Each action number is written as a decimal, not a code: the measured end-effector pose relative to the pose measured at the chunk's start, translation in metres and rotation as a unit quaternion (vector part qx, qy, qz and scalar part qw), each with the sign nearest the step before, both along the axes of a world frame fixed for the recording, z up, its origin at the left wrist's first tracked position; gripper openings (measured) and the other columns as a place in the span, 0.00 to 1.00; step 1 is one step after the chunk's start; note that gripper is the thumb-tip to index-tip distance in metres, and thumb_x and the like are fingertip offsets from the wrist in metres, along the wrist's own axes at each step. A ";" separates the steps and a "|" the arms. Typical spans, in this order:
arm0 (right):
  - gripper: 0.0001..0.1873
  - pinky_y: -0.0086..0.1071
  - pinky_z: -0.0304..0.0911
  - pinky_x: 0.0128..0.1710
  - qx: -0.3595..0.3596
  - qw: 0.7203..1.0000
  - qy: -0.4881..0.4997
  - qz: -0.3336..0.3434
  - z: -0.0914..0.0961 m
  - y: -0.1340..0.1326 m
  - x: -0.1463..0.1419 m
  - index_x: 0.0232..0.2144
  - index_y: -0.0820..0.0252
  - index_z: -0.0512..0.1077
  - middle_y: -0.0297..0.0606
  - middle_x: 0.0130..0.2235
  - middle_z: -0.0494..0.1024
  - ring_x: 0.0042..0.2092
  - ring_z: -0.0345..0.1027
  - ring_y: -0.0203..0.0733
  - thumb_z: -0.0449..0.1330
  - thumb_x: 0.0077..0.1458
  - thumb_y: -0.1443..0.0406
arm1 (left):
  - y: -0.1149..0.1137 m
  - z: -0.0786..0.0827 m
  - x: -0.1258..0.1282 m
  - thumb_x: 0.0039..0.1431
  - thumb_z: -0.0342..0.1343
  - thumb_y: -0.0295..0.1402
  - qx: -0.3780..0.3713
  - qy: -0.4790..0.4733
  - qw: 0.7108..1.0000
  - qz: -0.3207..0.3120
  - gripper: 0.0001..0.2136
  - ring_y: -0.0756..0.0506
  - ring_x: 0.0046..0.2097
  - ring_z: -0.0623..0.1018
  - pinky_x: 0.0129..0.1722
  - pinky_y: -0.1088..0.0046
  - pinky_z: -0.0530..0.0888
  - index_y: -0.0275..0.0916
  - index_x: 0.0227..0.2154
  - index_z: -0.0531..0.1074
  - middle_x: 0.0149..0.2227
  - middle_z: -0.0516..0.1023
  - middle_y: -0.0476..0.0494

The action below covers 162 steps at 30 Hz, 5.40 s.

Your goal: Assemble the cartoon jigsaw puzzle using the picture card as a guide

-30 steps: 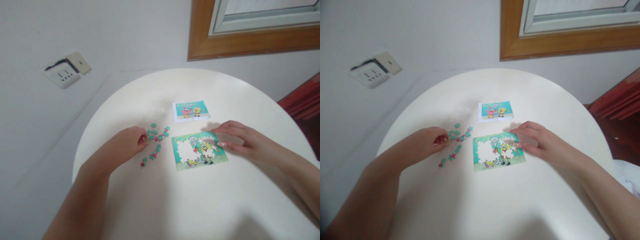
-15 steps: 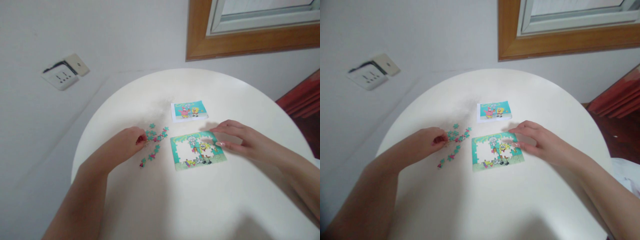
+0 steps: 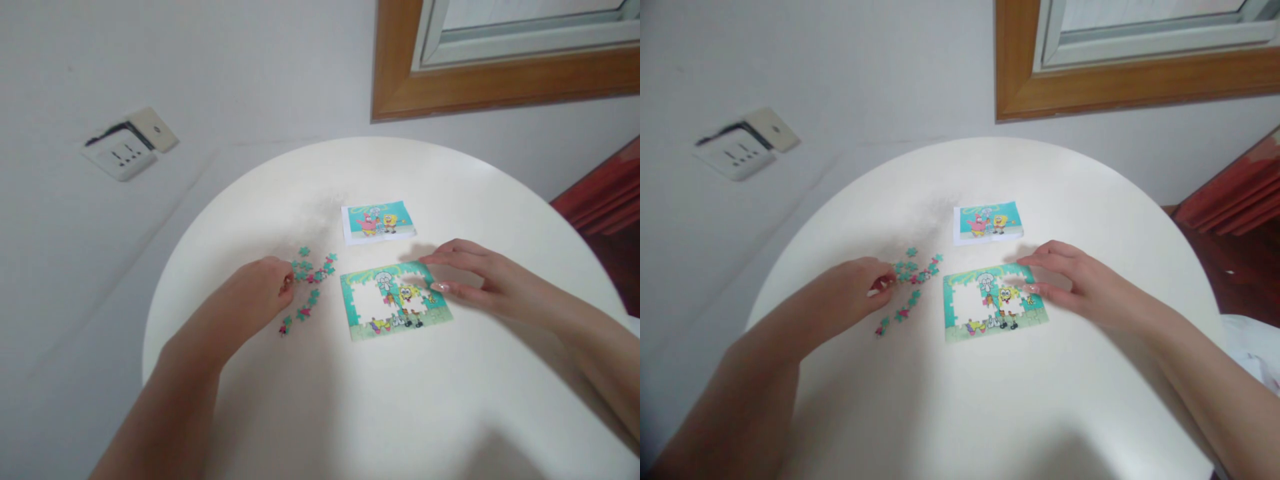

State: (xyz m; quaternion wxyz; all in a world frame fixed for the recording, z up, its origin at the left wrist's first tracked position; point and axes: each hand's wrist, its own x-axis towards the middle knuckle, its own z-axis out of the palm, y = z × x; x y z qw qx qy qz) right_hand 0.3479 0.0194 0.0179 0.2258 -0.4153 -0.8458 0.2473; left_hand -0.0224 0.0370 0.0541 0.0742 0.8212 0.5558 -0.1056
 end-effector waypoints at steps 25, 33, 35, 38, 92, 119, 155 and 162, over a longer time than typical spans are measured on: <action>0.17 0.41 0.70 0.42 0.055 0.998 0.024 0.006 0.006 -0.003 -0.011 0.50 0.50 0.75 0.42 0.44 0.76 0.45 0.70 0.46 0.58 0.59 0.64 | -0.007 0.003 0.040 0.50 0.62 0.42 -0.139 -0.522 0.826 0.160 0.15 0.42 0.36 0.82 0.40 0.66 0.79 0.40 0.37 0.79 0.33 0.83 0.44; 0.09 0.39 0.63 0.42 0.124 0.988 0.090 0.031 0.008 -0.014 -0.038 0.40 0.56 0.76 0.40 0.35 0.75 0.39 0.67 0.41 0.55 0.62 0.67 | -0.037 -0.016 0.091 0.48 0.65 0.41 -0.270 -0.640 0.685 0.217 0.13 0.43 0.34 0.83 0.42 0.65 0.81 0.39 0.34 0.77 0.31 0.83 0.45; 0.08 0.39 0.62 0.42 0.124 0.988 0.090 0.034 0.007 -0.016 -0.042 0.39 0.58 0.74 0.40 0.35 0.75 0.39 0.65 0.41 0.54 0.63 0.66 | -0.040 -0.018 0.095 0.48 0.65 0.40 -0.284 -0.647 0.670 0.227 0.13 0.44 0.33 0.83 0.42 0.66 0.80 0.38 0.34 0.76 0.31 0.83 0.45; 0.07 0.39 0.60 0.41 0.108 0.989 0.094 0.026 0.006 -0.019 -0.047 0.38 0.58 0.72 0.39 0.33 0.73 0.38 0.64 0.41 0.54 0.63 0.65 | -0.042 -0.018 0.100 0.49 0.64 0.39 -0.293 -0.651 0.660 0.235 0.12 0.44 0.34 0.83 0.41 0.67 0.80 0.38 0.34 0.75 0.33 0.83 0.44; 0.10 0.43 0.56 0.47 0.078 0.996 -0.034 -0.006 -0.002 0.000 -0.024 0.31 0.60 0.75 0.42 0.39 0.69 0.44 0.61 0.45 0.55 0.61 0.65 | -0.022 -0.044 0.072 0.65 0.47 0.25 0.103 -0.310 0.918 -0.225 0.13 0.41 0.56 0.67 0.56 0.59 0.66 0.42 0.43 0.76 0.53 0.69 0.40; 0.08 0.42 0.55 0.47 0.072 0.997 0.005 0.003 -0.008 -0.007 -0.039 0.29 0.59 0.75 0.40 0.38 0.70 0.44 0.61 0.44 0.59 0.59 0.64 | -0.029 -0.048 0.083 0.63 0.51 0.26 0.104 -0.336 0.904 -0.244 0.12 0.39 0.57 0.67 0.59 0.55 0.64 0.40 0.45 0.75 0.54 0.69 0.38; 0.11 0.38 0.57 0.42 0.056 0.998 0.026 -0.023 0.001 -0.009 -0.037 0.28 0.60 0.76 0.39 0.33 0.70 0.38 0.63 0.42 0.57 0.61 0.63 | -0.033 -0.043 0.085 0.63 0.51 0.27 0.112 -0.350 0.908 -0.202 0.08 0.42 0.52 0.68 0.57 0.59 0.64 0.38 0.45 0.70 0.47 0.71 0.40; 0.10 0.38 0.54 0.41 0.051 0.998 -0.044 -0.016 -0.009 -0.011 -0.042 0.25 0.59 0.75 0.37 0.32 0.68 0.38 0.60 0.41 0.59 0.58 0.66 | -0.035 -0.047 0.087 0.61 0.54 0.28 0.086 -0.311 0.913 -0.251 0.09 0.38 0.57 0.65 0.59 0.54 0.64 0.39 0.44 0.71 0.53 0.68 0.37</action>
